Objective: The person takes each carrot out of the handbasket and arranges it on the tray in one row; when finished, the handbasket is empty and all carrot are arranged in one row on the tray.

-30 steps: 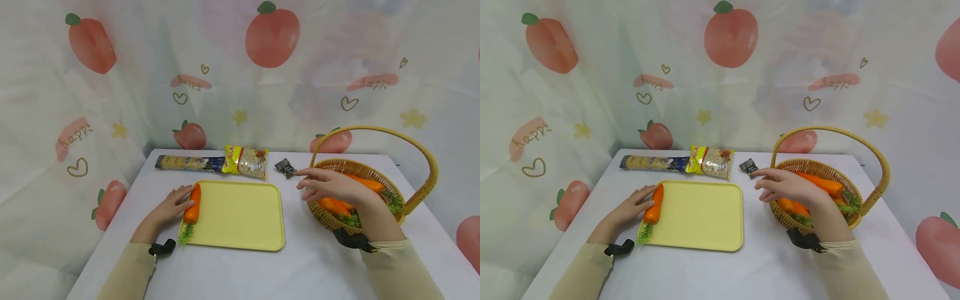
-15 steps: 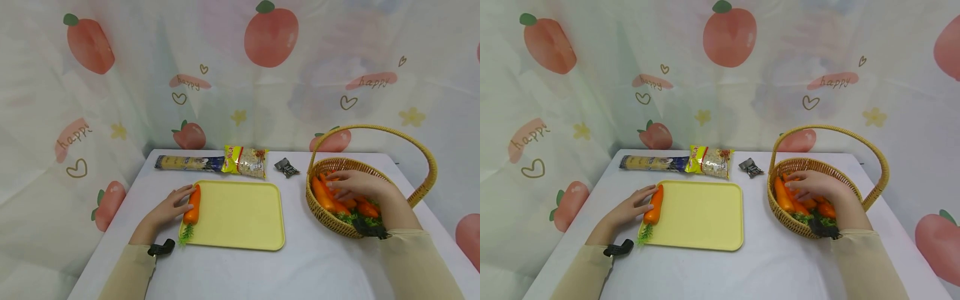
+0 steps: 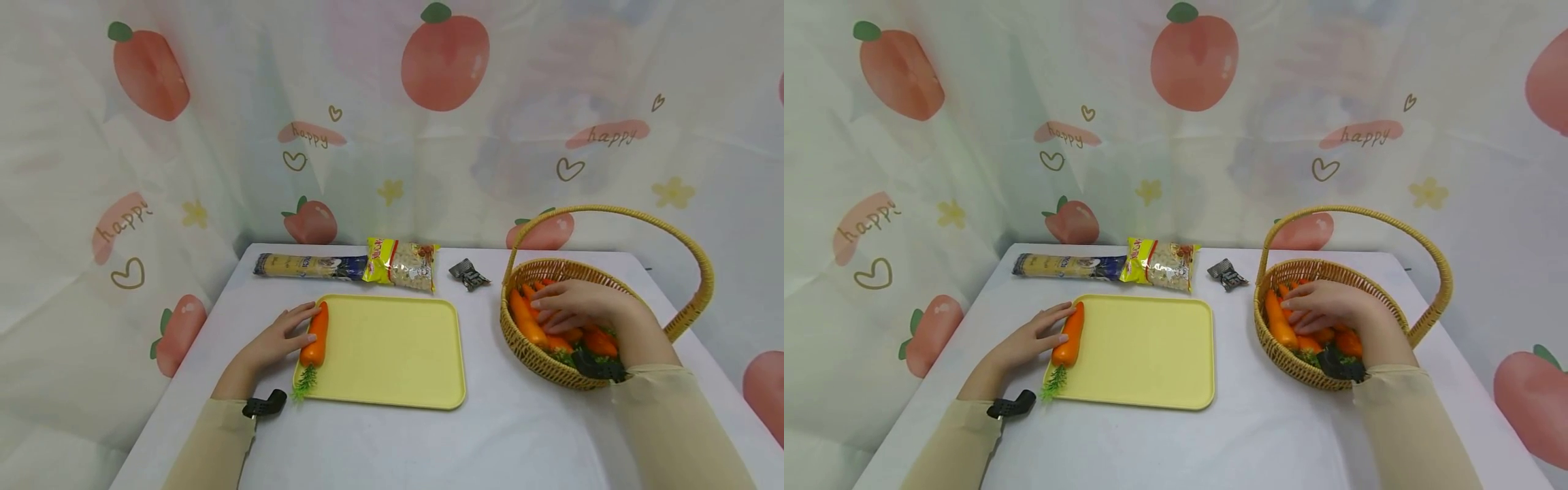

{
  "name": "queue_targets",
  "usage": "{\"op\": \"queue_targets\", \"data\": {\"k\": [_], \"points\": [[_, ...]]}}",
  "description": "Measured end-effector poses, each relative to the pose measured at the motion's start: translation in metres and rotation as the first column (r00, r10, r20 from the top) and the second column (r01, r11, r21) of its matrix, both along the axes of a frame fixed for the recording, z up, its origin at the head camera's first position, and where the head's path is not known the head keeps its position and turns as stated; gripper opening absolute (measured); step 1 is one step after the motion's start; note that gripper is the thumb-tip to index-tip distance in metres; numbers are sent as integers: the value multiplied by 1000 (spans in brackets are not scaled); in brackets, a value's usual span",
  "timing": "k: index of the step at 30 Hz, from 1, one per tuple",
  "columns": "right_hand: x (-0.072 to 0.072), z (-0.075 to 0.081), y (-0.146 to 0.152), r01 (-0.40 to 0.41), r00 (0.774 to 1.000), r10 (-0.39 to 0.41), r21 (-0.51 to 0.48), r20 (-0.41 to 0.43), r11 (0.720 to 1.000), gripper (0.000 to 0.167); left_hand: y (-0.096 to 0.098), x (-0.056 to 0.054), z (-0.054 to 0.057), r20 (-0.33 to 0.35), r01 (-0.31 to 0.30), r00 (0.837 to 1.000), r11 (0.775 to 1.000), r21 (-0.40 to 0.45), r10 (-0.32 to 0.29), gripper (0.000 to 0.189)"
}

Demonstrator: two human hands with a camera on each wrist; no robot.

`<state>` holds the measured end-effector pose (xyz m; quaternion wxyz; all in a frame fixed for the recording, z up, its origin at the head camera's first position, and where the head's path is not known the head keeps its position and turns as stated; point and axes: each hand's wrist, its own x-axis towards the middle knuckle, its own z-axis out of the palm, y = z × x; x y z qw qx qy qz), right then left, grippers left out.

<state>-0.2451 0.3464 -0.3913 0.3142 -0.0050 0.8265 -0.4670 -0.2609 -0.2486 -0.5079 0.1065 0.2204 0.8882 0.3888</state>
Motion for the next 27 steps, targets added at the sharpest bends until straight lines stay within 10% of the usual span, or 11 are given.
{"op": "queue_targets", "data": {"k": [17, 27], "points": [[-6, -2, 5, 1, 999, -2, 30, 36, 1000, 39, 2, 1, -1, 22, 1, 1000, 1000, 9, -1, 65], [-5, 20, 30, 46, 985, -13, 191, -171, 981, 54, 1, 2, 0, 18, -15, 1000, 1000, 1, 15, 65]]}}
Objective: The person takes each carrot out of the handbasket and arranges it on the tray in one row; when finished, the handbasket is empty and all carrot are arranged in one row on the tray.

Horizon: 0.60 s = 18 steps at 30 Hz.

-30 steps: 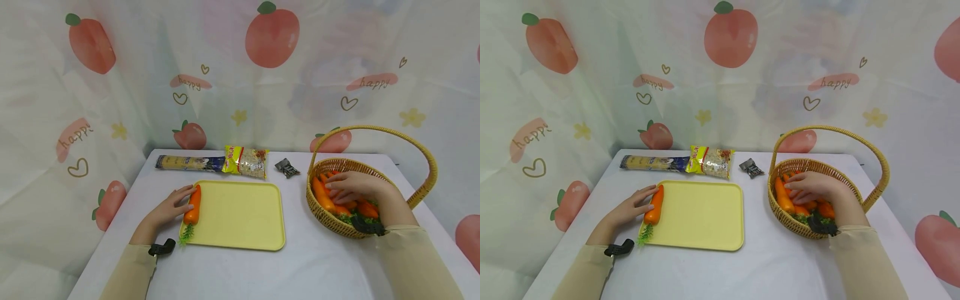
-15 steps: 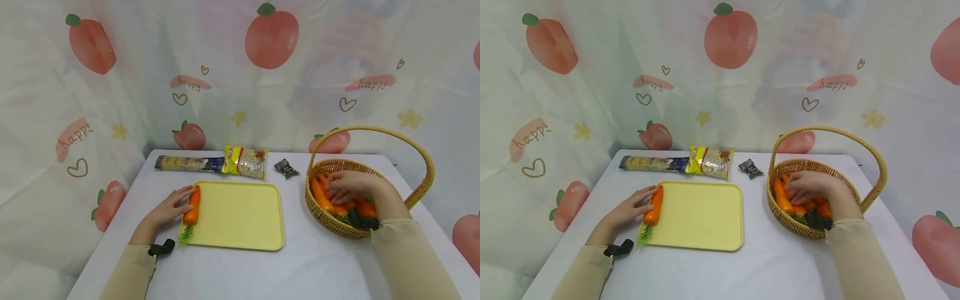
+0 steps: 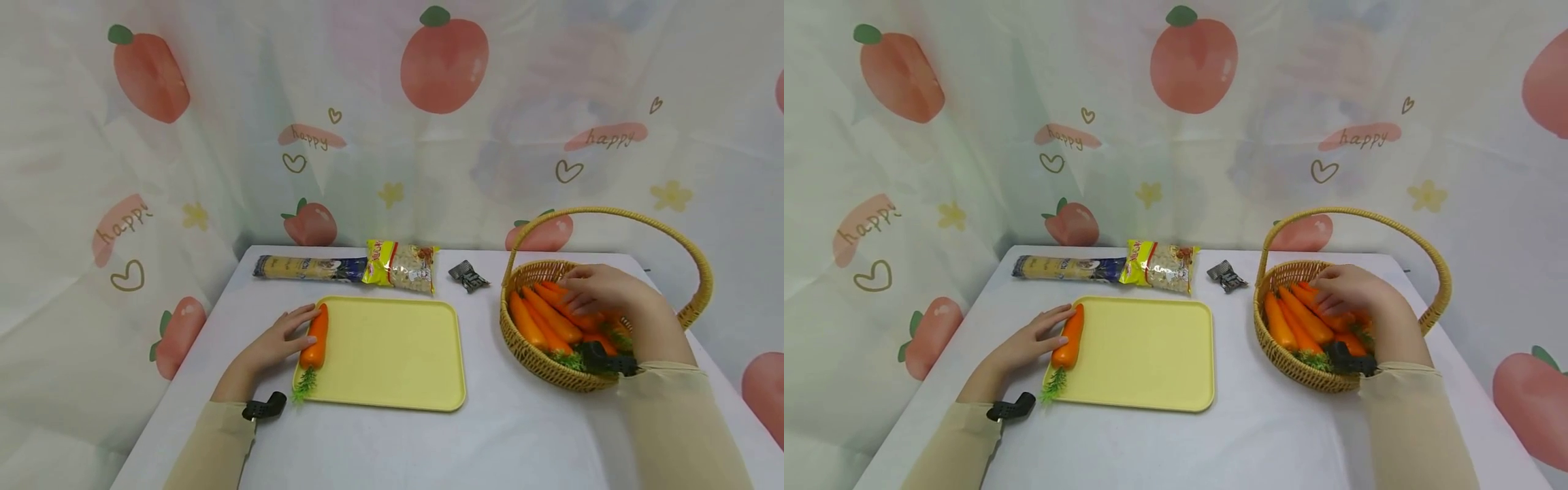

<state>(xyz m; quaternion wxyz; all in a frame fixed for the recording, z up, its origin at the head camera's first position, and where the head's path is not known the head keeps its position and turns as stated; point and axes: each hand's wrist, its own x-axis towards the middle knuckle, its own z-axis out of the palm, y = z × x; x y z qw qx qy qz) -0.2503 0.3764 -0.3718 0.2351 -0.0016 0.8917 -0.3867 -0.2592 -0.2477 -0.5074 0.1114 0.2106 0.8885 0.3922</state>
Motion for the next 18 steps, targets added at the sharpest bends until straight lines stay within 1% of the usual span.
{"op": "queue_targets", "data": {"k": [2, 5, 6, 8, 12, 15, 18], "points": [[1, 4, 5, 2, 999, 1, 67, -50, 998, 54, 0, 0, 0, 0, -4, 1000, 1000, -6, 4, 65], [3, 8, 13, -7, 998, 17, 153, -65, 988, 55, 0, 0, 1, 1, -9, 1000, 1000, -7, 9, 66], [3, 8, 15, -16, 998, 27, 173, -59, 985, 56, 0, 0, 1, 6, -13, 1000, 1000, -7, 13, 66], [4, 8, 18, -38, 999, 44, 179, -32, 983, 59, 0, 0, 1, 3, -10, 1000, 1000, -11, 10, 66], [4, 8, 18, -56, 998, 53, 137, 31, 989, 61, 1, 0, 1, 9, -15, 1000, 1000, -15, 15, 67], [4, 9, 15, -101, 994, 93, 180, 50, 979, 59, 2, 0, 0, 20, -23, 1000, 1000, -9, 23, 66], [6, 7, 17, -141, 989, 126, 236, 79, 961, 62, 2, 0, 1, 23, -22, 999, 1000, -8, 22, 66]]}}
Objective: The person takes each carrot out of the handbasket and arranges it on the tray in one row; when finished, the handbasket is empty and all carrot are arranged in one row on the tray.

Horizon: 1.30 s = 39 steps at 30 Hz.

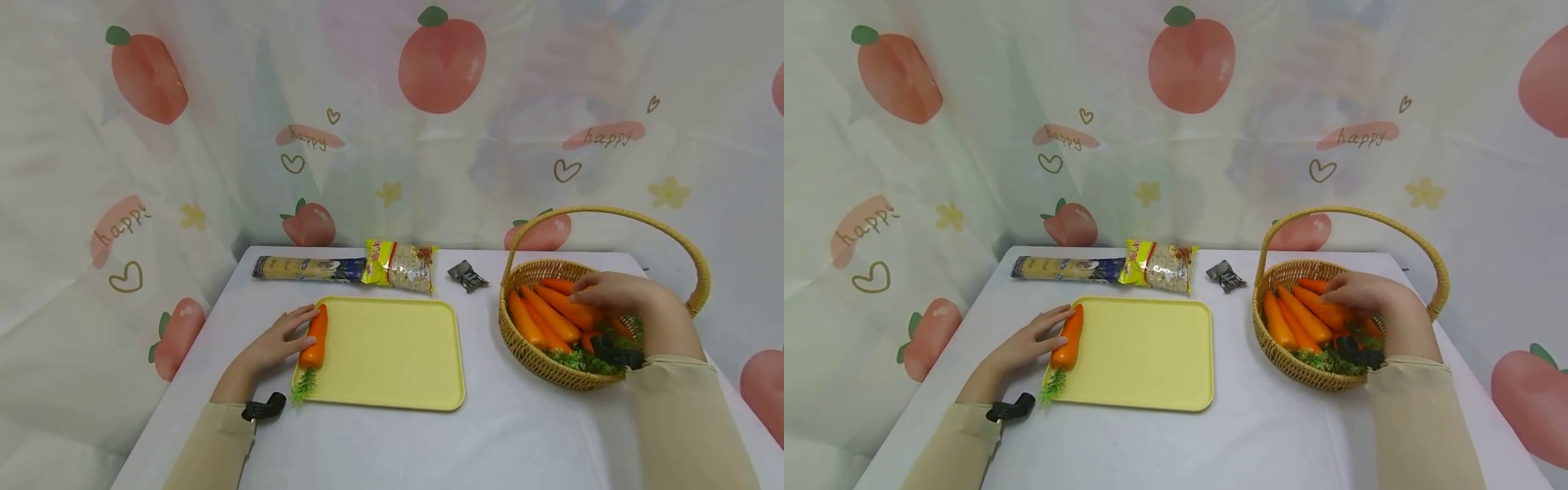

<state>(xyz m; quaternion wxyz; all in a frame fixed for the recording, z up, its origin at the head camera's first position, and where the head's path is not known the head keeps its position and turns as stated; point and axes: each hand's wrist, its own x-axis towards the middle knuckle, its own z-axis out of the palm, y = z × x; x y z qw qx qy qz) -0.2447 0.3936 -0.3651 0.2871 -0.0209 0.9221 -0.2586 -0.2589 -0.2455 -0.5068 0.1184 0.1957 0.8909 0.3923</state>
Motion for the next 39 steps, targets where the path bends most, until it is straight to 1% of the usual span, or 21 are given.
{"op": "queue_targets", "data": {"k": [1, 3, 5, 9, 10, 14, 19, 24, 27, 34, 39], "points": [[1, -2, 2, -16, 1000, 16, 27, -6, 999, 64, 0, 0, 0, -1, 2, 1000, 1000, -2, -2, 66], [2, -7, 6, -3, 1000, 3, 9, 22, 1000, 70, 0, 0, 1, -4, 6, 1000, 1000, -3, -6, 66], [3, -12, 9, 19, 998, -16, -39, 55, 999, 73, -1, 0, 2, -21, 16, 1000, 1000, -3, -16, 66], [4, -17, 12, 31, 997, -22, -120, 79, 992, 75, -1, -1, 2, -32, 22, 999, 1000, 5, -22, 65], [3, -17, 12, 35, 996, -24, -129, 85, 991, 75, -2, -1, 2, -37, 24, 999, 1000, 1, -24, 65], [2, -20, 13, 25, 996, -13, -143, 86, 989, 77, -3, -1, -1, -11, 9, 1000, 1000, -12, -9, 65], [-1, -27, 13, 35, 992, -16, -163, 122, 986, 81, -3, -1, -2, 1, 2, 1000, 1000, -12, -2, 65], [-3, -28, 13, 42, 990, -11, -215, 142, 976, 83, -3, -2, -3, -20, 18, 1000, 1000, -5, -18, 65], [-1, -27, 12, 33, 992, -2, -237, 129, 971, 83, -3, -2, -3, -31, 27, 999, 1000, -5, -28, 65], [4, -22, 11, 31, 996, -8, -253, 90, 967, 80, -2, -2, 0, -30, 39, 999, 999, -7, -39, 66], [8, -16, 6, -4, 1000, 6, -208, 8, 978, 79, -2, -1, -1, -32, 33, 999, 999, -4, -33, 66]]}}
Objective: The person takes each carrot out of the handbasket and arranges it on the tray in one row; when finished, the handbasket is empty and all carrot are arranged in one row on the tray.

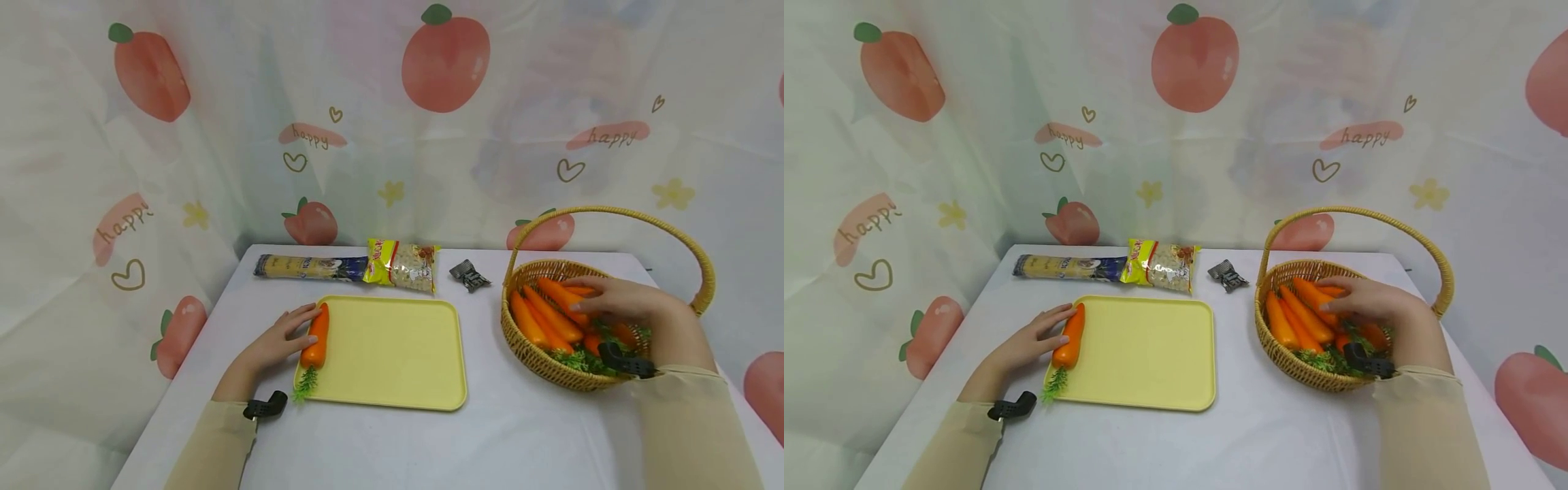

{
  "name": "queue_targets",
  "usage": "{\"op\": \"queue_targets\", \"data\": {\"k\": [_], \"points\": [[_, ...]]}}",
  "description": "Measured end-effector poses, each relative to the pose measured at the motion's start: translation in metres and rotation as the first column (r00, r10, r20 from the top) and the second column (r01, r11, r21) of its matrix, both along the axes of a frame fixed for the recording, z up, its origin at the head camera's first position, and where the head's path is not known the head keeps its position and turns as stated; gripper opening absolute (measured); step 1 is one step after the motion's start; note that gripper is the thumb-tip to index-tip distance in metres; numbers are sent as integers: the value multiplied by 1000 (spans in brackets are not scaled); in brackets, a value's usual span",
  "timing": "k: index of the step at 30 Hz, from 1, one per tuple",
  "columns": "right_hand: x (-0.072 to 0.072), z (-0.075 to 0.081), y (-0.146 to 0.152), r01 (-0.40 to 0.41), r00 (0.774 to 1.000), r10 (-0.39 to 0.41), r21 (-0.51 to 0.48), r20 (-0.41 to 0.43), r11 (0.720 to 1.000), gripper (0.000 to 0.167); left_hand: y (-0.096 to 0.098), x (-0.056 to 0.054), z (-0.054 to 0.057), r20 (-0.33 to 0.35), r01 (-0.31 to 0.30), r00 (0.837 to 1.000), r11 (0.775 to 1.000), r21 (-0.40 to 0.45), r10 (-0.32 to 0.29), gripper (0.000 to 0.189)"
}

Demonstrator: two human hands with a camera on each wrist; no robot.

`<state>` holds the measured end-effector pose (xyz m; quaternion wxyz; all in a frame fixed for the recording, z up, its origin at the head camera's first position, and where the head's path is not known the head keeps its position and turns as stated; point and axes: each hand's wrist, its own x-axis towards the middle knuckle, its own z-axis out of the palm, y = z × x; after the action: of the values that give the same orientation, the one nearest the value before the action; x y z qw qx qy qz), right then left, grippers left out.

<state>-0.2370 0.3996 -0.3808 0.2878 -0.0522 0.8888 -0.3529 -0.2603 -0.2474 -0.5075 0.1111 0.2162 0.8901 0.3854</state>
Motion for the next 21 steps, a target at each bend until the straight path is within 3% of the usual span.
{"op": "queue_targets", "data": {"k": [5, 21], "points": [[6, 10, -6, -14, 997, 13, -11, -72, 1000, 77, 0, 0, -2, 4, -10, 1000, 1000, 1, 10, 65], [19, 25, -28, 61, 986, -83, -153, -147, 986, 74, 0, 0, -1, 14, -12, 1000, 1000, 3, 12, 65]]}}
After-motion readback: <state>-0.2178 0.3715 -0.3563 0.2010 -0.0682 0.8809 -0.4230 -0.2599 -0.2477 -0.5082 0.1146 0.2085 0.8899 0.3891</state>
